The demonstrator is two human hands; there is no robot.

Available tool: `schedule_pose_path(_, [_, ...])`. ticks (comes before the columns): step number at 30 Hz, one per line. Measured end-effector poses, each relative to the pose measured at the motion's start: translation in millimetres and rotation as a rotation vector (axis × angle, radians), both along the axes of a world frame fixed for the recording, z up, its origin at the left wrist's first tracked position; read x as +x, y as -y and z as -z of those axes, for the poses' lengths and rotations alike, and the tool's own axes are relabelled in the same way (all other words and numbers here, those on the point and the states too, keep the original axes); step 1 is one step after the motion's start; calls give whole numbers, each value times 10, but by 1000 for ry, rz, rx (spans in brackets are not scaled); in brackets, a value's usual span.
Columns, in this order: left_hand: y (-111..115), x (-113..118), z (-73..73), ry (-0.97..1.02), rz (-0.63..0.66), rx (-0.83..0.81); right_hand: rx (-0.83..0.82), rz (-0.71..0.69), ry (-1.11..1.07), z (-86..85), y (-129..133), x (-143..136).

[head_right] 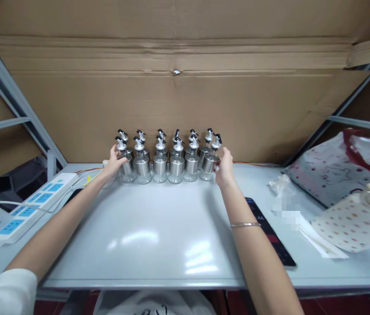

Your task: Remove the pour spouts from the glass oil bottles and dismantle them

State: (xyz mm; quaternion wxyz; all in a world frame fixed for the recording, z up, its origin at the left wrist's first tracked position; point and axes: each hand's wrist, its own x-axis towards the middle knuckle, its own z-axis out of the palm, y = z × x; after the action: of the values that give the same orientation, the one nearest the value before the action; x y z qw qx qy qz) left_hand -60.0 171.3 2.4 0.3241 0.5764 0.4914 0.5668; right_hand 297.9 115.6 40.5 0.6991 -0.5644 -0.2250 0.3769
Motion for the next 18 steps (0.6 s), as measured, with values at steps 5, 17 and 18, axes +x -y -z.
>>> schedule_pose_path(5, [120, -30, -184, 8, 95, -101, -97, -95, 22, -43, -58, 35])
schedule_pose_path(17, [255, -127, -328, 80, 350, -346, 0, -396, -38, 119, -506, 349])
schedule_pose_path(18, [253, -135, -337, 76, 366, -378, 2, -393, -36, 147, -521, 346])
